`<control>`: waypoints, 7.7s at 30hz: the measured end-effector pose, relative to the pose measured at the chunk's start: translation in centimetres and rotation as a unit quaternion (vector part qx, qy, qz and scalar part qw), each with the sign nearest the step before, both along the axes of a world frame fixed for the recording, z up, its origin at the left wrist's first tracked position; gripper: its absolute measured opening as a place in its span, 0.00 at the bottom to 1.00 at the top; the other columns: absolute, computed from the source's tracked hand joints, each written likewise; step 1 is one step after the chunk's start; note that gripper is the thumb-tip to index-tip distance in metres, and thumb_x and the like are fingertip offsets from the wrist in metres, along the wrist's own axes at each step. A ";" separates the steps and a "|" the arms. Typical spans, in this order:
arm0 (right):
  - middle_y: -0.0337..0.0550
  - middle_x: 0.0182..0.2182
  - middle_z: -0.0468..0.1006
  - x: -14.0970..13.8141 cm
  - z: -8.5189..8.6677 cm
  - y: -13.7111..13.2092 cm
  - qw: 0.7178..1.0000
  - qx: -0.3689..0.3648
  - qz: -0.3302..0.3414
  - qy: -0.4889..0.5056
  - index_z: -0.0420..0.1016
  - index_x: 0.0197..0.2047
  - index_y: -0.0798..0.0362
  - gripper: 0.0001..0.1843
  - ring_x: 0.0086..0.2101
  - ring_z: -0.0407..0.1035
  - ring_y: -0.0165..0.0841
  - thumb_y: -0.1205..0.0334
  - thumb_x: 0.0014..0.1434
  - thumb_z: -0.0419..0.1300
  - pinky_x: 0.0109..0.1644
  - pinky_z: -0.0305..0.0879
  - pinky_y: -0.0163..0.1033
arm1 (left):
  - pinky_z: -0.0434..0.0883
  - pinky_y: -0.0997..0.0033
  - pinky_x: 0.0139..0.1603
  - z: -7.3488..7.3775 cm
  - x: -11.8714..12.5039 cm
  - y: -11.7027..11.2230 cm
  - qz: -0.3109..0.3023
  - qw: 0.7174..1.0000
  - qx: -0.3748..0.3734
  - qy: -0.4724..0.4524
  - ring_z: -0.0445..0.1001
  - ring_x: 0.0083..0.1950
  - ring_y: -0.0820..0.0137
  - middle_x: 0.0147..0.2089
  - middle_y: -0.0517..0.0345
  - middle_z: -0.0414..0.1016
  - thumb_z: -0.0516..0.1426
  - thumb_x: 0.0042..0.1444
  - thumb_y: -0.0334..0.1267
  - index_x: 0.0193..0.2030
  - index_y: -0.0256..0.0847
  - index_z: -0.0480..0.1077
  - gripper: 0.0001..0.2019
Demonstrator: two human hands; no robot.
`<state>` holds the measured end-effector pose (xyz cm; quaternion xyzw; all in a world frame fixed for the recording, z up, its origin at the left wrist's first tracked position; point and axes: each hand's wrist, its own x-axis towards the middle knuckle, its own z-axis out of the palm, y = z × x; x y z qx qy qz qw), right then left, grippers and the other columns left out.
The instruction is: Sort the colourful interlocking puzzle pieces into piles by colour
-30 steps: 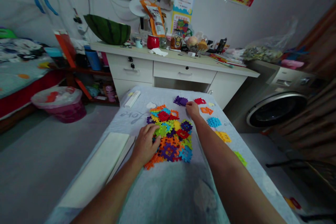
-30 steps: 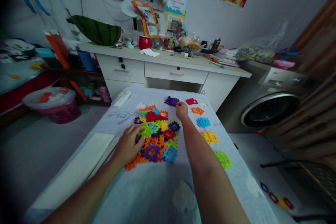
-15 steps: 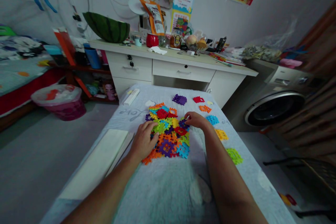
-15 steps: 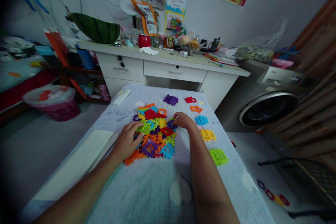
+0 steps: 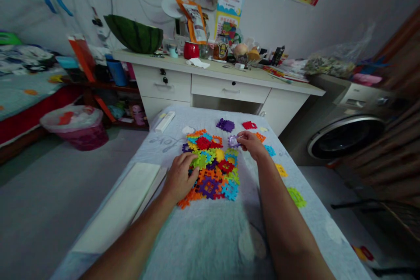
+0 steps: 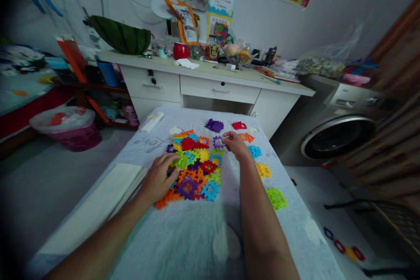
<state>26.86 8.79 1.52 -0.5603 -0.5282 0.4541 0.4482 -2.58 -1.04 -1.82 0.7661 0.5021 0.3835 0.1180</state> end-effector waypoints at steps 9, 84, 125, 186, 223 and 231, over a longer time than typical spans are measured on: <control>0.26 0.14 0.62 -1.6 -2.7 5.9 0.966 -0.032 -0.221 0.130 0.62 0.31 0.51 0.13 0.13 0.58 0.22 0.65 0.50 0.65 0.15 0.53 0.27 | 0.67 0.54 0.59 0.0 0.0 -0.1 0.002 1.000 0.000 -0.006 0.69 0.56 0.60 0.53 0.51 0.72 0.53 0.59 0.35 0.50 0.41 0.69 0.13; 0.39 0.27 0.78 3.2 0.1 2.1 0.924 0.064 -0.080 -0.368 0.79 0.31 0.53 0.06 0.31 0.69 0.31 0.71 0.49 0.61 0.36 0.61 0.34 | 0.67 0.53 0.61 -0.3 -0.1 0.0 0.013 1.000 -0.022 -0.005 0.68 0.58 0.59 0.56 0.49 0.69 0.52 0.60 0.37 0.52 0.42 0.69 0.15; 0.47 0.38 0.82 -3.3 2.9 -0.2 0.774 -0.075 0.219 -0.590 0.80 0.41 0.58 0.15 0.36 0.74 0.34 0.72 0.49 0.59 0.32 0.60 0.31 | 0.67 0.52 0.62 -0.3 -0.1 -0.2 0.000 1.000 -0.024 -0.007 0.69 0.59 0.58 0.57 0.50 0.69 0.54 0.60 0.41 0.50 0.43 0.72 0.14; 0.49 0.39 0.78 13.6 2.9 -18.0 0.862 -0.039 -0.052 -0.503 0.76 0.48 0.54 0.23 0.36 0.72 0.36 0.47 0.55 0.63 0.39 0.66 0.38 | 0.65 0.54 0.64 0.3 0.0 -0.3 -0.047 0.998 0.033 -0.001 0.68 0.59 0.60 0.56 0.49 0.68 0.50 0.64 0.48 0.48 0.41 0.72 0.16; 0.48 0.50 0.77 -0.3 -1.5 -12.3 0.871 0.107 0.073 -0.475 0.75 0.49 0.55 0.19 0.52 0.67 0.36 0.75 0.57 0.52 0.60 0.57 0.39 | 0.65 0.51 0.64 0.2 -0.3 -1.0 -0.035 0.997 -0.039 0.056 0.67 0.62 0.55 0.60 0.46 0.65 0.53 0.59 0.52 0.56 0.40 0.68 0.24; 0.50 0.43 0.79 3.4 0.7 -11.5 0.880 0.123 -0.012 -0.459 0.78 0.46 0.55 0.13 0.44 0.71 0.36 0.68 0.62 0.54 0.52 0.63 0.38 | 0.65 0.51 0.64 -0.1 -0.3 -0.9 -0.038 0.997 -0.042 0.057 0.66 0.63 0.55 0.61 0.46 0.64 0.53 0.60 0.51 0.58 0.40 0.66 0.24</control>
